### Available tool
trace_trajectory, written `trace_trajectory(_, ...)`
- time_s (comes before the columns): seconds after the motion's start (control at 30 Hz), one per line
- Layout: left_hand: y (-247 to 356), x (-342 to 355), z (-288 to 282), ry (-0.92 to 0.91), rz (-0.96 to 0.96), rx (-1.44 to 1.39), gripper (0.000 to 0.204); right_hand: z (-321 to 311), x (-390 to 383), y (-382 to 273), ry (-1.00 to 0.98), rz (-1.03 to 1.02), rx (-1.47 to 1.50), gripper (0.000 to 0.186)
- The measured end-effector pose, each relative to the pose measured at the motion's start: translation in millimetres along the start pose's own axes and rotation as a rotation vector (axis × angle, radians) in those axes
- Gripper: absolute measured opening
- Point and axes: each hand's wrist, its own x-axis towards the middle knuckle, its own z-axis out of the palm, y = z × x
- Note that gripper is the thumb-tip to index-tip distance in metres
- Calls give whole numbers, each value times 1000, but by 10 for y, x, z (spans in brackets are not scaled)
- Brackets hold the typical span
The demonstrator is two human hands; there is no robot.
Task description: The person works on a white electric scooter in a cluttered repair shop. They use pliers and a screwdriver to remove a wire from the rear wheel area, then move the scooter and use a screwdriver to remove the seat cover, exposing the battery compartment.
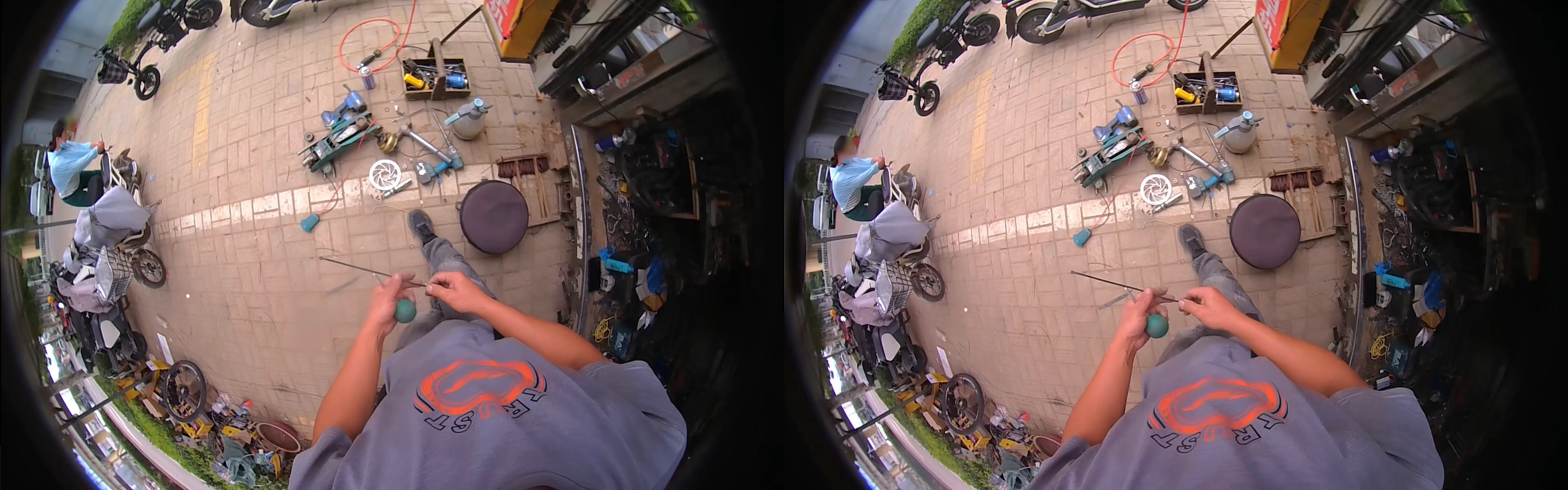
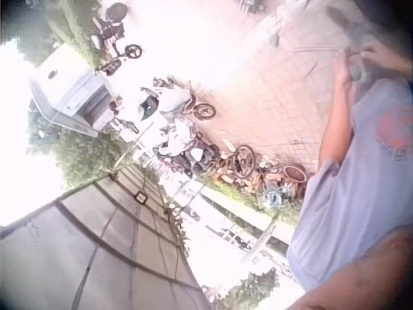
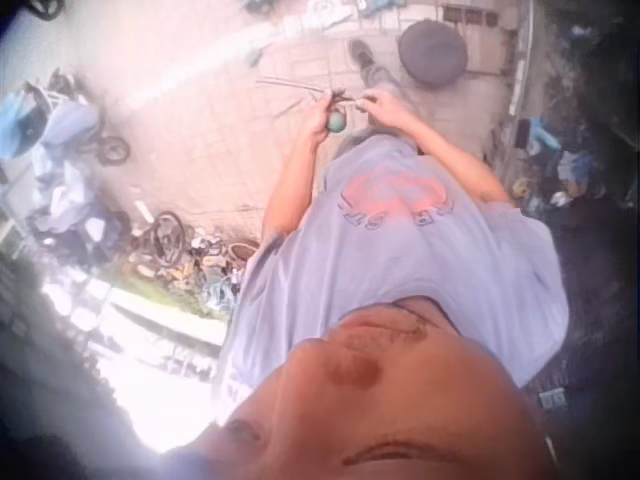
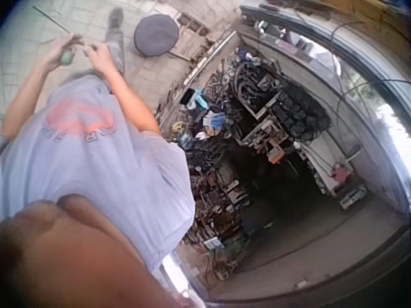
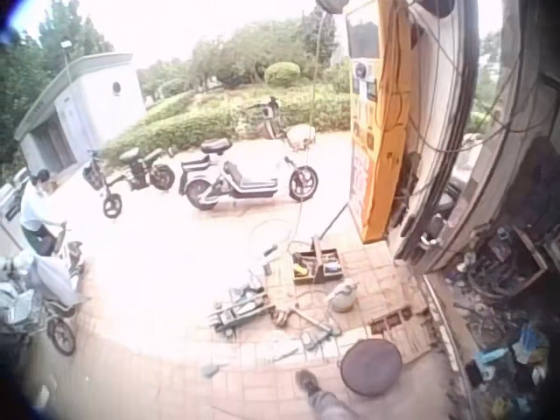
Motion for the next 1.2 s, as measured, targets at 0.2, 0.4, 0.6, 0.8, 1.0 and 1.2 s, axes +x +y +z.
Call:
trace_trajectory(0.2,684,234,-940,492,84,-336,32,726,1498,-460,-410,79,-123,28)
trace_trajectory(0.4,937,1186,-1921,714,119,-522,32,659,3433,-137,-108,463,-21,32)
trace_trajectory(0.6,302,3143,-2944,792,9,-469,40,881,5870,599,242,584,392,31)
trace_trajectory(0.8,213,4039,-3348,716,-64,-618,41,1674,8157,1109,201,619,634,80)
trace_trajectory(1.0,638,4137,-3632,699,-78,-781,38,2095,9177,1261,463,680,720,71)
trace_trajectory(1.2,880,4110,-3883,740,-85,-810,39,1999,9370,1057,560,825,1054,20)
